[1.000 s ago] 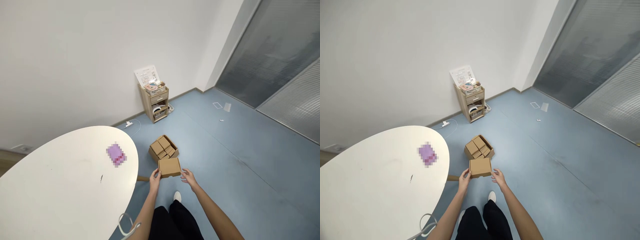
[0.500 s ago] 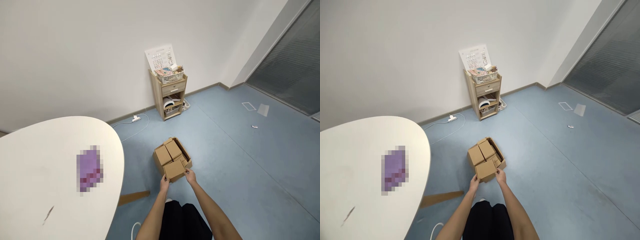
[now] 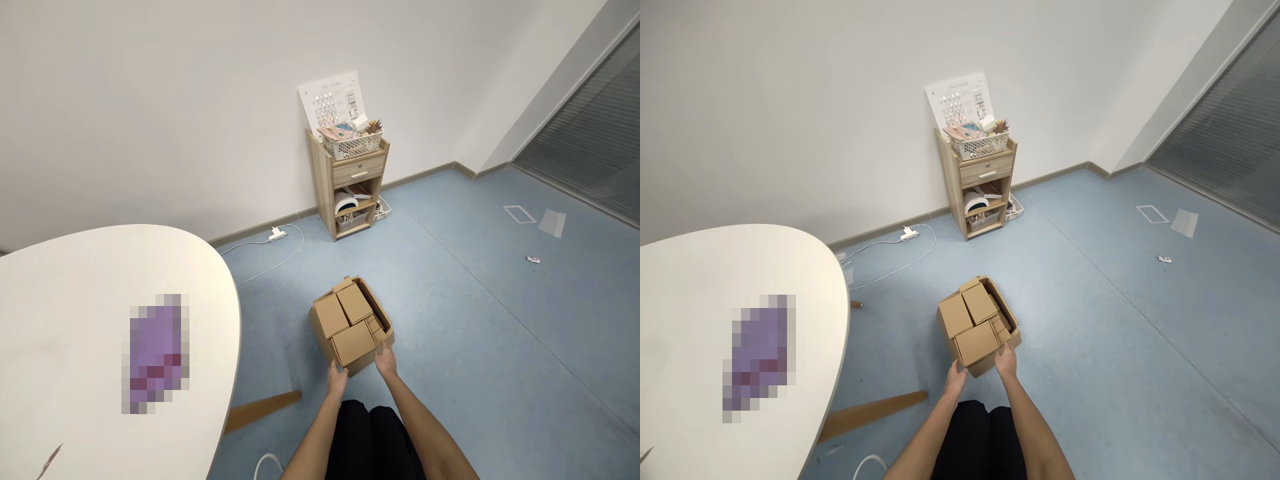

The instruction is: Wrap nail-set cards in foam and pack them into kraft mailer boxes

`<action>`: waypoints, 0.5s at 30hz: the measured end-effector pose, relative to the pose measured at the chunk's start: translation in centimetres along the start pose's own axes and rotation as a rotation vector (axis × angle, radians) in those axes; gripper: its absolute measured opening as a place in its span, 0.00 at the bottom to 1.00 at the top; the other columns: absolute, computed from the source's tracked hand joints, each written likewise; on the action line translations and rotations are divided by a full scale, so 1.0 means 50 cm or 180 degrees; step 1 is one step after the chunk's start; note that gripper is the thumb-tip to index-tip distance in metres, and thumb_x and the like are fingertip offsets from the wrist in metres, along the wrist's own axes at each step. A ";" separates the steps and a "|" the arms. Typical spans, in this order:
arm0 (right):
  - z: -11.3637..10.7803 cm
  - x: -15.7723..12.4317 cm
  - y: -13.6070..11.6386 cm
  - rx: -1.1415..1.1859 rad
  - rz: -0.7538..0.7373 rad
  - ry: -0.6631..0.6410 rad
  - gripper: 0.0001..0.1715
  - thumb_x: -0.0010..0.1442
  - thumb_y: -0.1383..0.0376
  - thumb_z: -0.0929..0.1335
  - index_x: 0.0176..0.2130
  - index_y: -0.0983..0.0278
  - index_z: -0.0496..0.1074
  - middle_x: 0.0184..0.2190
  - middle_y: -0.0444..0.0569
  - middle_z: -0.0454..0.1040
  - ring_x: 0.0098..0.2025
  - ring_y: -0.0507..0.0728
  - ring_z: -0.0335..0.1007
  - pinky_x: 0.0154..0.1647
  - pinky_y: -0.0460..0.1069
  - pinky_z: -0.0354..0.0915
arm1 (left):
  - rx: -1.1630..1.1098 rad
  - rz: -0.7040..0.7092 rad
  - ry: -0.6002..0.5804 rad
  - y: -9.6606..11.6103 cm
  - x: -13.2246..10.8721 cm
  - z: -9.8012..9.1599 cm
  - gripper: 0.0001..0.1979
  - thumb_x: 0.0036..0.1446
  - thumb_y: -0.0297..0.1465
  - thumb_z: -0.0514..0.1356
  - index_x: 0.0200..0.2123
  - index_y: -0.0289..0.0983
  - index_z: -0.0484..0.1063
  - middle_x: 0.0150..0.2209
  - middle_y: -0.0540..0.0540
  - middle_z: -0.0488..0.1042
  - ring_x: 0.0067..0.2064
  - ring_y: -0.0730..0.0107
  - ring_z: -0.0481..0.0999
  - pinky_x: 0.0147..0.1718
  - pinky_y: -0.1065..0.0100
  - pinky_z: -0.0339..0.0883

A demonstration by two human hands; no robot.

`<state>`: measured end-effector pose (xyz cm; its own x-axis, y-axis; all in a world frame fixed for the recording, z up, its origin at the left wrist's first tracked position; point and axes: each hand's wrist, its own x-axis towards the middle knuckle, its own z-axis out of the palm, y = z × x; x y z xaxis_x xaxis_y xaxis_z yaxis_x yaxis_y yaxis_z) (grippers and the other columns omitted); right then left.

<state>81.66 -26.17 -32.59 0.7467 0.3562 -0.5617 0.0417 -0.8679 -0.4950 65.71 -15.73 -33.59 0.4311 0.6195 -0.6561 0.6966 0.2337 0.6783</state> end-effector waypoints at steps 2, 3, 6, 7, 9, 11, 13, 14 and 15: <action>-0.014 -0.024 -0.011 -0.0049 -0.0014 0.0108 0.34 0.54 0.66 0.64 0.60 0.65 0.64 0.55 0.59 0.70 0.61 0.65 0.63 0.60 0.56 0.61 | 0.0195 -0.0137 0.0088 0.031 -0.035 -0.014 0.27 0.51 0.26 0.59 0.57 0.33 0.66 0.57 0.33 0.69 0.61 0.50 0.66 0.58 0.56 0.59; -0.024 -0.040 -0.021 -0.0085 -0.0040 0.0120 0.33 0.53 0.66 0.64 0.59 0.66 0.65 0.55 0.60 0.70 0.61 0.65 0.64 0.60 0.57 0.61 | 0.0215 -0.0152 0.0096 0.051 -0.057 -0.022 0.25 0.50 0.25 0.59 0.54 0.33 0.69 0.56 0.34 0.70 0.60 0.51 0.67 0.58 0.57 0.59; -0.072 -0.103 -0.075 -0.0239 -0.0187 0.0003 0.29 0.52 0.67 0.64 0.54 0.64 0.70 0.52 0.57 0.73 0.58 0.64 0.67 0.59 0.56 0.62 | 0.0211 0.0004 0.0050 0.126 -0.142 -0.058 0.19 0.49 0.23 0.58 0.46 0.34 0.74 0.51 0.38 0.75 0.55 0.56 0.72 0.55 0.62 0.63; -0.091 -0.129 -0.098 -0.0266 -0.0255 -0.0086 0.26 0.52 0.67 0.64 0.52 0.63 0.71 0.51 0.56 0.74 0.57 0.63 0.69 0.58 0.55 0.63 | 0.0178 0.0074 0.0038 0.152 -0.175 -0.076 0.18 0.49 0.22 0.58 0.45 0.34 0.75 0.49 0.38 0.76 0.53 0.58 0.74 0.53 0.64 0.64; -0.133 -0.186 -0.147 -0.0263 -0.0423 -0.0284 0.22 0.53 0.67 0.63 0.46 0.62 0.74 0.48 0.54 0.76 0.54 0.62 0.71 0.56 0.54 0.65 | 0.0089 0.0193 0.0051 0.203 -0.247 -0.118 0.17 0.48 0.22 0.58 0.43 0.35 0.76 0.47 0.40 0.77 0.50 0.60 0.76 0.51 0.65 0.65; -0.175 -0.249 -0.195 -0.0212 -0.0634 -0.0436 0.18 0.53 0.68 0.62 0.41 0.61 0.76 0.45 0.54 0.78 0.51 0.61 0.73 0.54 0.53 0.66 | -0.0013 0.0260 0.0119 0.243 -0.323 -0.170 0.16 0.49 0.23 0.58 0.42 0.35 0.76 0.44 0.41 0.79 0.48 0.60 0.77 0.49 0.65 0.66; -0.211 -0.312 -0.238 -0.0127 -0.0868 -0.0560 0.15 0.53 0.67 0.62 0.37 0.61 0.76 0.41 0.54 0.79 0.48 0.61 0.75 0.52 0.53 0.68 | -0.0120 0.0282 0.0254 0.267 -0.404 -0.227 0.15 0.49 0.25 0.59 0.41 0.36 0.76 0.41 0.41 0.80 0.46 0.59 0.77 0.48 0.63 0.67; -0.225 -0.343 -0.256 -0.0071 -0.0984 -0.0646 0.14 0.53 0.67 0.62 0.36 0.61 0.76 0.39 0.53 0.80 0.46 0.61 0.76 0.50 0.53 0.69 | -0.0174 0.0296 0.0336 0.273 -0.446 -0.255 0.15 0.50 0.27 0.59 0.42 0.36 0.76 0.41 0.41 0.80 0.46 0.58 0.77 0.48 0.62 0.67; -0.236 -0.374 -0.273 -0.0008 -0.1106 -0.0742 0.13 0.52 0.66 0.62 0.34 0.60 0.76 0.38 0.53 0.80 0.44 0.61 0.77 0.48 0.53 0.69 | -0.0226 0.0328 0.0427 0.275 -0.488 -0.282 0.15 0.50 0.28 0.59 0.42 0.36 0.76 0.41 0.41 0.79 0.46 0.58 0.77 0.49 0.62 0.67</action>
<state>74.98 -25.06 -7.51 0.5177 0.6967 -0.4966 0.2666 -0.6829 -0.6801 56.66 -17.09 -3.59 0.4144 0.7362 -0.5350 0.6083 0.2132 0.7645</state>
